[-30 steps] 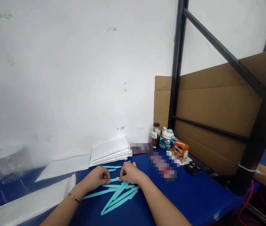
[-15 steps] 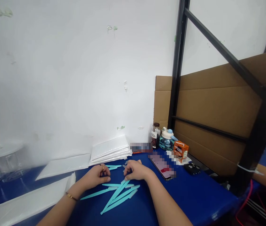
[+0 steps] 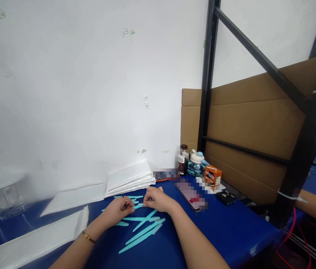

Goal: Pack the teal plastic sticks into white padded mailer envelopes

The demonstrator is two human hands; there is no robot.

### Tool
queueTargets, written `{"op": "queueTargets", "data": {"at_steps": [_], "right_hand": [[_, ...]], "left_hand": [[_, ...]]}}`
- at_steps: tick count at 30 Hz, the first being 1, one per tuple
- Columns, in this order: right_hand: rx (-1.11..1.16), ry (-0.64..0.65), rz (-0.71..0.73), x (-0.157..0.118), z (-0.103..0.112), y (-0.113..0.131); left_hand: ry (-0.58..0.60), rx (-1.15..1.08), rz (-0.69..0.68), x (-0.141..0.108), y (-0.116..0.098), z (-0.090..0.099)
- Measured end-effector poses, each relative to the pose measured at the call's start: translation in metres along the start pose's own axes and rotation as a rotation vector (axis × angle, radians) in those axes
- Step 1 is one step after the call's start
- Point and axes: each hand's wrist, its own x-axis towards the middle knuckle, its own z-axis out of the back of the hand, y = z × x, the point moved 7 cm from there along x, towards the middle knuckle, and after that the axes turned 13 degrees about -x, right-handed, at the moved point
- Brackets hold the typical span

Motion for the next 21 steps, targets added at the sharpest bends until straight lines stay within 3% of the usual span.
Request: {"op": "queueTargets", "data": {"at_steps": [5,10,15,19,21], "right_hand": [[-0.068,-0.085,-0.138,0.001,0.006,-0.025],[-0.067,-0.03,-0.202,-0.012,0.01,-0.044],[-0.05,0.128,-0.163,-0.023,0.003,-0.047],[0.094,0.106,-0.137,-0.018,0.0,-0.038],[0.194,0.072,-0.122,-0.012,-0.002,-0.03]], "left_hand": [[-0.132,0.137,0.028,-0.002,0.016,0.024],[-0.252,0.137,0.051,-0.006,0.024,0.035],[-0.125,0.019,-0.049,-0.009,-0.009,0.015],[-0.014,0.001,-0.098,-0.012,-0.028,-0.003],[-0.019,0.02,-0.089,-0.011,-0.028,-0.004]]}}
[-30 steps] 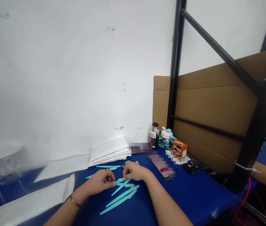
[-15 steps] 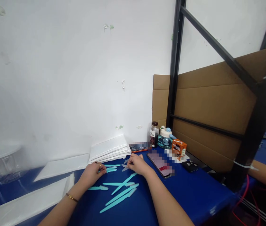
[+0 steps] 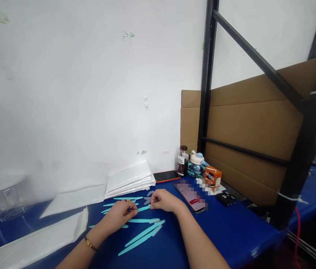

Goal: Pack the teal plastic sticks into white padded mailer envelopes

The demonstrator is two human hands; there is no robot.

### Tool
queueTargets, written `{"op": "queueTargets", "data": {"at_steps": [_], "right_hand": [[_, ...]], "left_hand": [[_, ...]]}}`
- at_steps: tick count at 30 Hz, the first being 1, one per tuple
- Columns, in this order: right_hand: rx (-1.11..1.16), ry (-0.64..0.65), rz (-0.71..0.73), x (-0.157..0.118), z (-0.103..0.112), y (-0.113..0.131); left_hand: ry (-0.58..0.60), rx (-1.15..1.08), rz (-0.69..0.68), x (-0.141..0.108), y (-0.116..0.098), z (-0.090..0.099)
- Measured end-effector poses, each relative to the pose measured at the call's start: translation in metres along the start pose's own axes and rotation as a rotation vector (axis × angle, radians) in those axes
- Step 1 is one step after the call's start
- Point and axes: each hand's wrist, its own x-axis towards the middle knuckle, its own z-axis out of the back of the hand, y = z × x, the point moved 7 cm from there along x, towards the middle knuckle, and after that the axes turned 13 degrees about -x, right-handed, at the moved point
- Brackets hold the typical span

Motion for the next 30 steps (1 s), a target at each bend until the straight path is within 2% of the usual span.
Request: {"op": "queueTargets", "data": {"at_steps": [3,6,8,12,15,17,19,21,23,26,30], "right_hand": [[0.121,-0.06,0.038,0.006,-0.003,0.012],[0.174,-0.093,0.046,0.011,-0.006,0.015],[0.134,-0.129,0.012,0.014,-0.006,0.008],[-0.003,-0.208,-0.087,0.015,0.002,-0.012],[-0.07,-0.236,-0.045,0.008,0.011,-0.009],[-0.083,-0.132,0.024,0.002,0.007,-0.001],[-0.099,0.04,0.072,-0.003,-0.004,0.007],[-0.129,0.133,0.089,-0.006,-0.012,0.012],[-0.147,0.126,0.094,-0.005,-0.016,0.015],[-0.134,0.08,0.099,-0.001,-0.018,0.017],[-0.105,-0.026,0.11,0.004,-0.01,0.017]], "left_hand": [[-0.096,0.056,0.023,0.001,0.005,0.01],[-0.096,0.147,0.002,0.003,0.009,0.018],[-0.114,0.216,0.015,0.002,0.017,0.026],[-0.185,0.246,0.124,-0.003,0.044,0.044],[-0.215,0.18,0.17,-0.007,0.054,0.048],[-0.21,0.107,0.155,-0.009,0.05,0.045],[-0.15,0.029,0.105,-0.009,0.04,0.037],[-0.065,-0.02,0.047,-0.009,0.027,0.026],[0.011,-0.008,0.011,-0.009,0.019,0.015],[0.057,0.08,0.019,-0.007,0.019,0.006],[0.027,0.133,0.049,-0.002,0.028,0.015]]}}
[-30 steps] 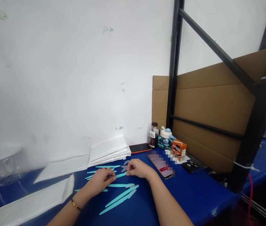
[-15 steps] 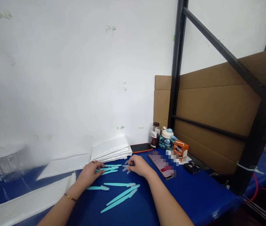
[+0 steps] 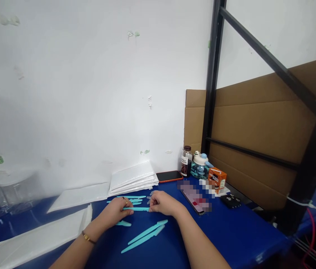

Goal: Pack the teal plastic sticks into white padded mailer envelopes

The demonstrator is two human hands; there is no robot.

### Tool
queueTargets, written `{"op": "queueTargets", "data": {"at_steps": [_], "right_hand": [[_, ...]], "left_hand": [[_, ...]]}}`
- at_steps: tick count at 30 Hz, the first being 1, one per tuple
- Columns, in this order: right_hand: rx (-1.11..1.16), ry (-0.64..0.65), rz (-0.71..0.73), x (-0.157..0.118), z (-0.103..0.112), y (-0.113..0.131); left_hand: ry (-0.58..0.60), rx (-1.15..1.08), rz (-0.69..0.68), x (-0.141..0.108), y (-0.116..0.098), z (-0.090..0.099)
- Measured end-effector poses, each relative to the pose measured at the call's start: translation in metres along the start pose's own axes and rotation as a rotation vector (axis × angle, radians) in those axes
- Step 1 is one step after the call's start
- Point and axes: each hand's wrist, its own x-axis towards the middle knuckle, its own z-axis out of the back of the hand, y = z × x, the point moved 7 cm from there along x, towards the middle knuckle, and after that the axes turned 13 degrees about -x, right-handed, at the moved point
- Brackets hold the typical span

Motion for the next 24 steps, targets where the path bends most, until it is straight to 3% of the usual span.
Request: {"op": "queueTargets", "data": {"at_steps": [6,9,11,13,15,17,22,24], "right_hand": [[-0.059,-0.189,-0.129,0.003,0.014,-0.021],[-0.085,-0.276,-0.153,0.003,0.021,-0.024],[-0.073,-0.308,-0.137,0.001,0.024,-0.02],[-0.05,-0.319,-0.121,0.0,0.026,-0.015],[-0.016,-0.296,-0.104,-0.001,0.025,-0.007],[0.029,-0.235,-0.066,-0.001,0.019,0.005],[0.142,0.024,0.058,0.001,-0.008,0.039],[0.156,0.054,0.066,0.002,-0.011,0.041]], "left_hand": [[-0.153,0.05,0.199,-0.008,0.033,0.036],[-0.19,0.032,0.197,-0.017,0.04,0.048],[-0.099,-0.013,0.187,-0.022,0.044,0.044],[0.069,-0.076,0.21,-0.026,0.048,0.031],[0.198,-0.136,0.248,-0.029,0.052,0.017],[0.231,-0.195,0.268,-0.027,0.049,0.007],[0.083,-0.34,0.141,-0.014,0.017,0.001],[0.046,-0.307,0.112,-0.011,0.008,0.003]]}}
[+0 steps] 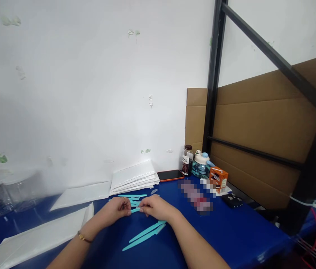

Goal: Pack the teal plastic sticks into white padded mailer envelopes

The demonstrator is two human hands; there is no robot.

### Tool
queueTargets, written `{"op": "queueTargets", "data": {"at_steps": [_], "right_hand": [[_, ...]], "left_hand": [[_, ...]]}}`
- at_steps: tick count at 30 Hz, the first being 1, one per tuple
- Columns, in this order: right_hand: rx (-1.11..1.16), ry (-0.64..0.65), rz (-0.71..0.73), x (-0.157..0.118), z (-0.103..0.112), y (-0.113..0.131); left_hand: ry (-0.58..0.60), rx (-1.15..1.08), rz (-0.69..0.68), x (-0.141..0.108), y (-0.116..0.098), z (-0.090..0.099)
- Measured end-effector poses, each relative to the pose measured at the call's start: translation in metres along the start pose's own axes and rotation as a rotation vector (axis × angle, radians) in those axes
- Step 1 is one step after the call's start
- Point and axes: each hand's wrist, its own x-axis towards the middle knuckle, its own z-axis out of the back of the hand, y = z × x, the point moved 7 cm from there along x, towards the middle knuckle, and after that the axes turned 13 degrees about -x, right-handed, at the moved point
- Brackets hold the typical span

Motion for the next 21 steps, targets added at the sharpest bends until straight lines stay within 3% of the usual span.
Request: {"op": "queueTargets", "data": {"at_steps": [5,10,13,15,17,21], "right_hand": [[-0.028,-0.13,-0.112,0.0,0.017,-0.03],[-0.141,-0.233,-0.198,-0.011,0.04,-0.051],[-0.159,-0.082,-0.176,-0.021,0.039,-0.053],[-0.143,0.129,-0.154,-0.027,0.026,-0.054],[-0.135,0.259,-0.14,-0.03,0.015,-0.053],[-0.112,0.236,-0.129,-0.02,0.005,-0.041]], "left_hand": [[-0.109,0.187,0.039,0.001,0.007,0.017],[-0.22,0.206,0.023,0.002,0.012,0.026],[-0.228,0.157,-0.014,-0.002,-0.002,0.019],[-0.119,0.098,0.0,-0.005,-0.011,0.002],[-0.011,0.056,0.011,-0.008,-0.019,-0.016],[0.06,0.088,-0.017,-0.007,-0.026,-0.037]]}}
